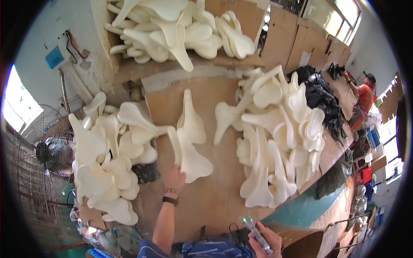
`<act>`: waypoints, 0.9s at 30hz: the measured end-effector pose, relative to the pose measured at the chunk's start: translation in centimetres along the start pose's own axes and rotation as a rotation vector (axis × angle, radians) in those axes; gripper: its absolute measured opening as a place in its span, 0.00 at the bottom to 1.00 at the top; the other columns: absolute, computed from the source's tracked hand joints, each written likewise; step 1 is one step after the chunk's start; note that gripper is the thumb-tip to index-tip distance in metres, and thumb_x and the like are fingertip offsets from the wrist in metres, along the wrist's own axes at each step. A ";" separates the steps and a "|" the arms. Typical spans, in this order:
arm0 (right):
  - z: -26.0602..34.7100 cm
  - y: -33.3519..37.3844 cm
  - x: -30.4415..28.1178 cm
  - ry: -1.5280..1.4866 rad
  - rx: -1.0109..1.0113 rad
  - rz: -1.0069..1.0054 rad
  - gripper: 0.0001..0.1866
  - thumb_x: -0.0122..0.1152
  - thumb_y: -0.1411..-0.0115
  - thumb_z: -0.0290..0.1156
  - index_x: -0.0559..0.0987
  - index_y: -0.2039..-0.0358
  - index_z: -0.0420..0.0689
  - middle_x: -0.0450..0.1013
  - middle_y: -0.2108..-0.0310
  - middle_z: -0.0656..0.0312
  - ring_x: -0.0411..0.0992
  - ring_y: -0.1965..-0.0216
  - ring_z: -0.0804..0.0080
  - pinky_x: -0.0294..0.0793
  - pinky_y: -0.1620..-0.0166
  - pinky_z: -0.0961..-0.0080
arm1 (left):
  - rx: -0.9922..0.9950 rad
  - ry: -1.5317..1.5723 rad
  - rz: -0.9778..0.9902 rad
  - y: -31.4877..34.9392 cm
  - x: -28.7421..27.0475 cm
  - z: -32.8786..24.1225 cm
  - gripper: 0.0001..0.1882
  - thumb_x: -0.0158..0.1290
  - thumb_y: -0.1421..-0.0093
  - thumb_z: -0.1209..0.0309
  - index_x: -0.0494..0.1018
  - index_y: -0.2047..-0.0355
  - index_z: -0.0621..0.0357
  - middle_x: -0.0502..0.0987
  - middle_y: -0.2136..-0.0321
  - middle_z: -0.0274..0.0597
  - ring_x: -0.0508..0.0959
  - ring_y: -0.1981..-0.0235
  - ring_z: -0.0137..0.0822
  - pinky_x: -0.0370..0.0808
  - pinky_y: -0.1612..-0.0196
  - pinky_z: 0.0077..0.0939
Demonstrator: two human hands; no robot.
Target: The person retrieves white bicycle seats from a large woven sack and places them onto a wooden table. They repeatedly pick up individual seats, inspect them, and arrange them into neat rows on the table surface. The person also handles a cardboard box and continues to sort the seats throughout the clip.
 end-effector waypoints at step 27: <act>-2.6 2.3 -0.6 0.111 0.020 0.018 0.26 0.69 0.41 0.25 0.76 0.44 0.27 0.80 0.65 0.50 0.80 0.67 0.65 0.78 0.59 0.74 | -0.542 0.698 0.220 8.1 0.6 15.1 0.28 0.64 0.46 0.71 0.73 0.45 0.65 0.79 0.56 0.43 0.81 0.57 0.35 0.79 0.53 0.31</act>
Point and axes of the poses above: each hand's wrist, its own y-axis away from the middle knuckle, its own x-axis out of the palm, z = x × y, the point moved 6 cm from there along -y, towards the middle knuckle
